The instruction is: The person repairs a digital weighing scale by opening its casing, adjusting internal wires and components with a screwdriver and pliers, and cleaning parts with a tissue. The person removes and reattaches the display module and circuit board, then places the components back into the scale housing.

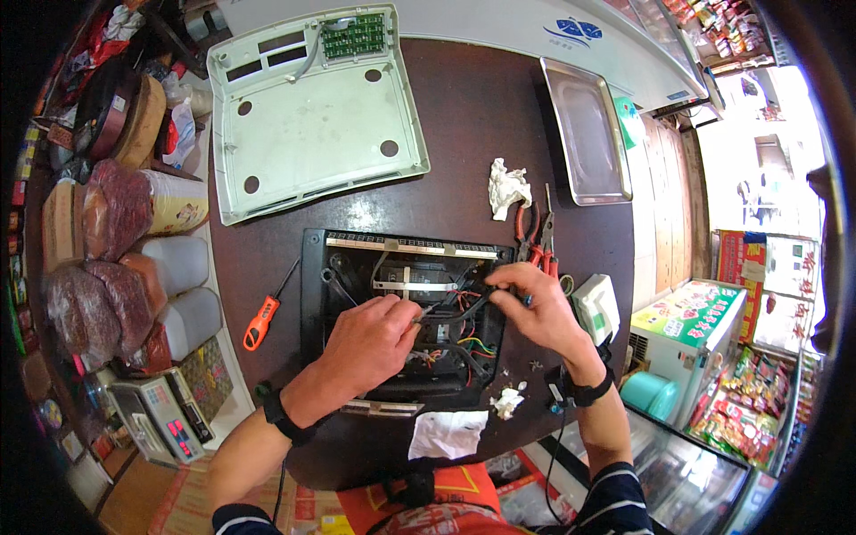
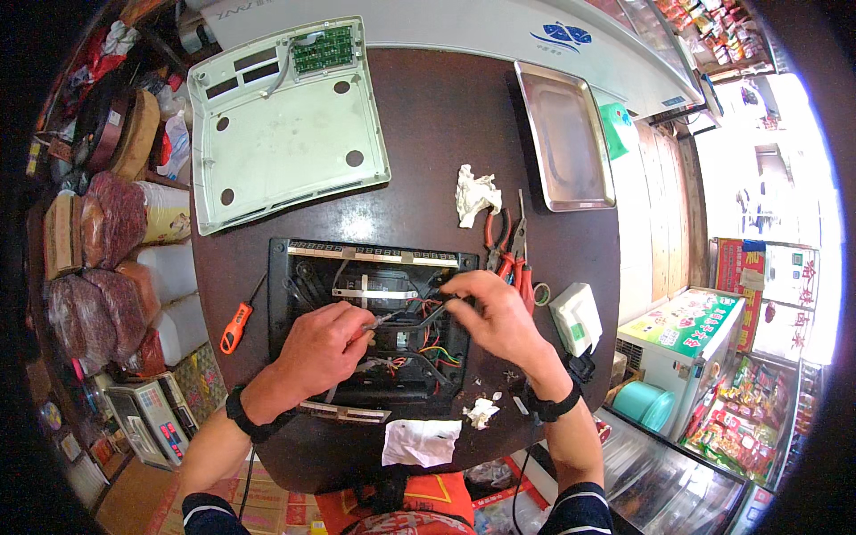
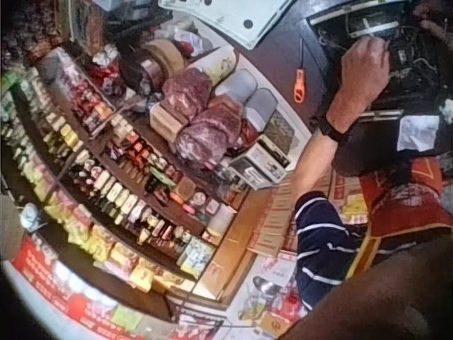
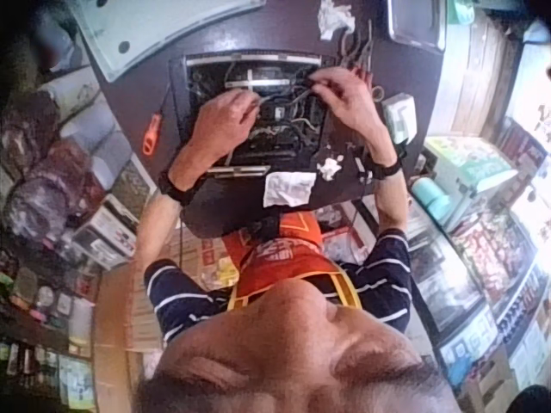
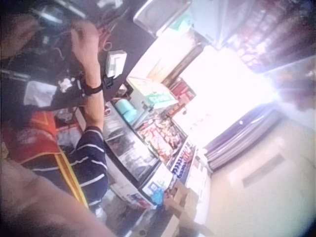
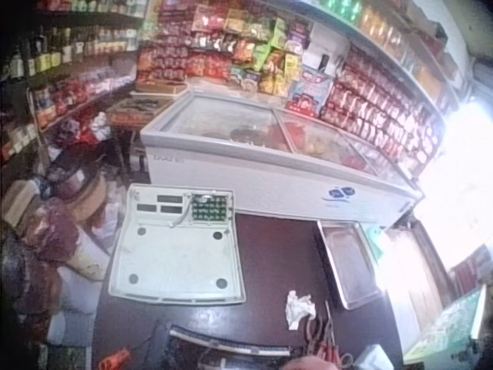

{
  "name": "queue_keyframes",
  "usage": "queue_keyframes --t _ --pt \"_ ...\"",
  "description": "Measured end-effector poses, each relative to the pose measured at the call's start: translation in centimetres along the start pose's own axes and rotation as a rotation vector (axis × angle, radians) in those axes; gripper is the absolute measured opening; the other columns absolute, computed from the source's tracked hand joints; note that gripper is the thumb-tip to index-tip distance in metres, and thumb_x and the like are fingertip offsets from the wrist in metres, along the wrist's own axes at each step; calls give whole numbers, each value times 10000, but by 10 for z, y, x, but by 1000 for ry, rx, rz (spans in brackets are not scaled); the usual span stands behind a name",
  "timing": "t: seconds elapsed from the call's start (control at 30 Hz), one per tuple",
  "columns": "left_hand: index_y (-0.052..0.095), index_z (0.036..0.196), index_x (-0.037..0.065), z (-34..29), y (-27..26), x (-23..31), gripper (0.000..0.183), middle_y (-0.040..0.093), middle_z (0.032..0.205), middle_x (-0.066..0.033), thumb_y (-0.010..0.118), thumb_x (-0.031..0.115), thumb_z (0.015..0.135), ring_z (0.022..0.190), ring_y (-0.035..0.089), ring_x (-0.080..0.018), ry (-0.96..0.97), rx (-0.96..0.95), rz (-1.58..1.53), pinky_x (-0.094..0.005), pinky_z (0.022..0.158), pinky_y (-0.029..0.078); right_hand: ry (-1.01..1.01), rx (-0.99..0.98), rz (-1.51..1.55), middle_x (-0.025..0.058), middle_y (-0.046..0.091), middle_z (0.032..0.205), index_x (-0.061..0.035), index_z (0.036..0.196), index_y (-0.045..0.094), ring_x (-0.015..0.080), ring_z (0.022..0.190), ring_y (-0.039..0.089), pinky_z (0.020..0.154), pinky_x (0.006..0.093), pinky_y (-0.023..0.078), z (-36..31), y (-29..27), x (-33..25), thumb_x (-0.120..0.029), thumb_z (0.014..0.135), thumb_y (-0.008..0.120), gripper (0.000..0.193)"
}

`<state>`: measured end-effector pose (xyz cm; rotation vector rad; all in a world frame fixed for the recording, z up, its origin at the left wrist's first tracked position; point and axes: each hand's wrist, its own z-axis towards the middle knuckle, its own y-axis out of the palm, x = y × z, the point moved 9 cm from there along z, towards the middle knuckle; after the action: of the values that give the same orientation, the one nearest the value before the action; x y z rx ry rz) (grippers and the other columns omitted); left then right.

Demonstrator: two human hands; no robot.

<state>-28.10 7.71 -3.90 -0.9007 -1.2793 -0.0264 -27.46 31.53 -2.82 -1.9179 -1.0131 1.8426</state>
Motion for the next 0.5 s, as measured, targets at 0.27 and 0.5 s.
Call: queue_keyframes --t 0.27,0.5 --pt "710 1089 50 -6 2 13 158 703 954 -116 781 108 961 891 752 -336 27 7 103 -449 730 620 -106 -371 -411 173 761 1225 -29 1329 679 401 1188 708 1056 505 529 19 41 -25 -452 784 967 747" --pt "717 1111 49 -5 11 30 205 678 917 -114 803 80 928 844 726 -337 75 40 186 -453 712 603 30 -373 -301 215 756 1127 -20 1273 642 460 1112 731 953 542 591 23 46 13 -477 750 995 779"
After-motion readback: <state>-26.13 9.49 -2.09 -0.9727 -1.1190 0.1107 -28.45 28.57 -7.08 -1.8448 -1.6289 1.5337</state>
